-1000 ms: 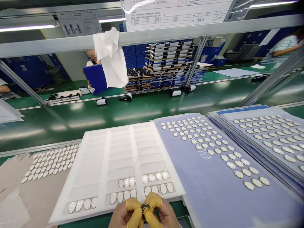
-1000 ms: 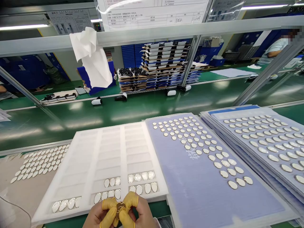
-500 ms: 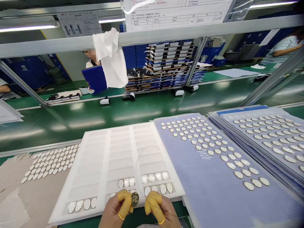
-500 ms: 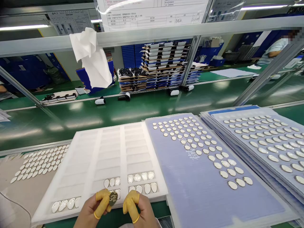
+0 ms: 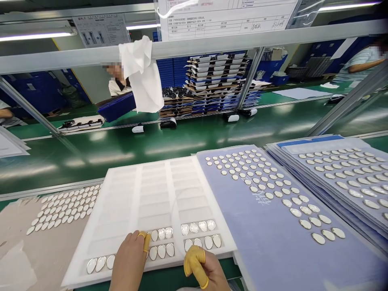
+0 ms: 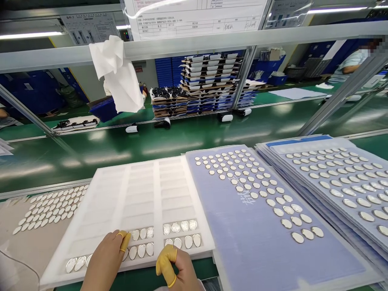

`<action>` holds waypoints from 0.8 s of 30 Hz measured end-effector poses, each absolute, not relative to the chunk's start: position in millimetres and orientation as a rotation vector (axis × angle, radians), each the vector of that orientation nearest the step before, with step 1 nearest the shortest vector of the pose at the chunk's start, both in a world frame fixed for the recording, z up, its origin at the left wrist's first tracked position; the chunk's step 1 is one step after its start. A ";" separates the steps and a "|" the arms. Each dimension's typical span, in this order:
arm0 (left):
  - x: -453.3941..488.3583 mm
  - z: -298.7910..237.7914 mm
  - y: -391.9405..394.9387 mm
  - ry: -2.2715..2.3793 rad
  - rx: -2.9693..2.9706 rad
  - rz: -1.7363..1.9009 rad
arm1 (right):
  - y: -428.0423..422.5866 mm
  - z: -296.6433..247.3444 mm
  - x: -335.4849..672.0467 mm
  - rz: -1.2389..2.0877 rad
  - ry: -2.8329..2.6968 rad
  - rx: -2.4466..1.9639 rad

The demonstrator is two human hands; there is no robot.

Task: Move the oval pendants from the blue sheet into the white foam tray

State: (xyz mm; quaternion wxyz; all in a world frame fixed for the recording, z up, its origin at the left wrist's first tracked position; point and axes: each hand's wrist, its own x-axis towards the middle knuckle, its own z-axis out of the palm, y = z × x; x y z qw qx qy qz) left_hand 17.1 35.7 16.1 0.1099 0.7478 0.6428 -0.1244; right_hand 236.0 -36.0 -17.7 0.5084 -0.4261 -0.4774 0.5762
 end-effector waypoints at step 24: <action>11.0 3.2 37.1 1.765 2.412 -0.209 | -30.6 -27.2 236.4 1.272 -1.214 -0.998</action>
